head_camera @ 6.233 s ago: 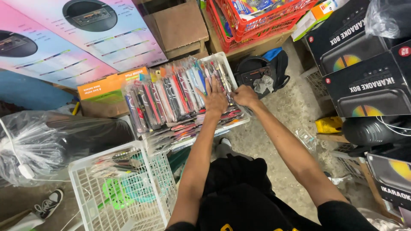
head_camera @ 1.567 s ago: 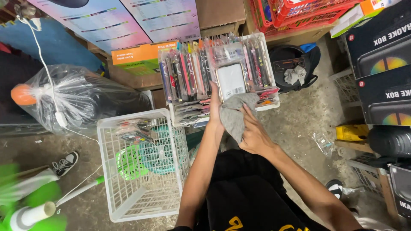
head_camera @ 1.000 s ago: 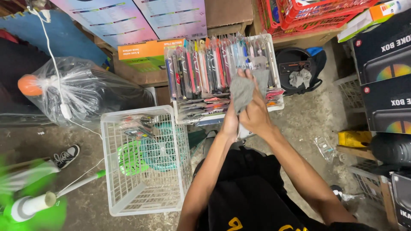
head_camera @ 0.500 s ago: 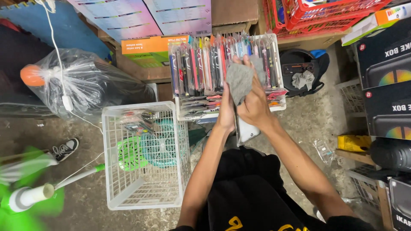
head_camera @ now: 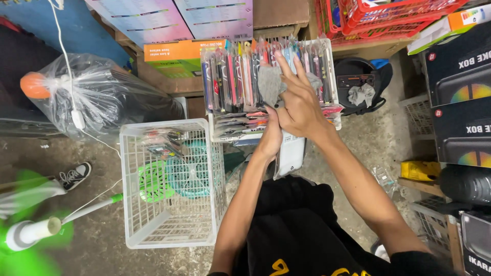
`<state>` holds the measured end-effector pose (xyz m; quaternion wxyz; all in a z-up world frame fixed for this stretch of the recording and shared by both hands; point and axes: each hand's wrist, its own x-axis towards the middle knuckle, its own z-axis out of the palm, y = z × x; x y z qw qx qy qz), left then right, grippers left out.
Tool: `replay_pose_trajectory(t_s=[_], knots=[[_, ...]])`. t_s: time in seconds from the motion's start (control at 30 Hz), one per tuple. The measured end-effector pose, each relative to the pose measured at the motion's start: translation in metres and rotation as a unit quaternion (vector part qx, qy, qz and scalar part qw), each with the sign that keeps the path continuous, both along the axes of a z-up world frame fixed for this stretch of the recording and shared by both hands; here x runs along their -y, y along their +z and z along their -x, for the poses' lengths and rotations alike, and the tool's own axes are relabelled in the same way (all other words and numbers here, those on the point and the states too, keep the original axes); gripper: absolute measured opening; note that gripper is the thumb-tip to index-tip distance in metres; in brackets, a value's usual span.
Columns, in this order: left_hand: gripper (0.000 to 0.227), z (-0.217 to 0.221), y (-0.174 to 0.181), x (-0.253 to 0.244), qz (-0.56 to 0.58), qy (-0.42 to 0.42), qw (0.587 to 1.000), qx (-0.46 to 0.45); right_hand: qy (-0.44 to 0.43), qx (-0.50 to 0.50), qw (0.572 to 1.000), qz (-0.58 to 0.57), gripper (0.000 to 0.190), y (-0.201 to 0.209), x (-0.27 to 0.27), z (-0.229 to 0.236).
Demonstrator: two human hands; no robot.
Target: Cleaning and organizing mobile phone cases in a retail store stockroom.
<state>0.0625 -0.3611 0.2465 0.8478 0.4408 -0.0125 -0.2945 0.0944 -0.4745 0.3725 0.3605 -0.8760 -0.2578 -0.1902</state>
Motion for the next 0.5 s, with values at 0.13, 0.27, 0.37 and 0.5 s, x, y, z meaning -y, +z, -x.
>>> replay_pose_trajectory(t_s=[0.13, 0.27, 0.37, 0.5], knots=[[0.089, 0.000, -0.007, -0.009, -0.013, 0.001, 1.000, -0.007, 0.035, 0.018, 0.999, 0.031, 0.027, -0.001, 0.002, -0.006], [0.066, 0.005, -0.105, -0.016, -0.010, 0.015, 0.998, 0.059, 0.052, 0.011, 0.997, 0.058, 0.029, -0.005, 0.005, -0.008], [0.046, 0.003, -0.048, -0.025, 0.014, 0.022, 0.998, 0.054, 0.079, 0.024, 0.994, 0.066, 0.027, -0.003, 0.010, -0.009], [0.055, 0.000, 0.011, -0.033, 0.054, 0.008, 0.999, 0.002, 0.093, 0.018, 0.990, 0.104, 0.022, -0.006, 0.023, -0.010]])
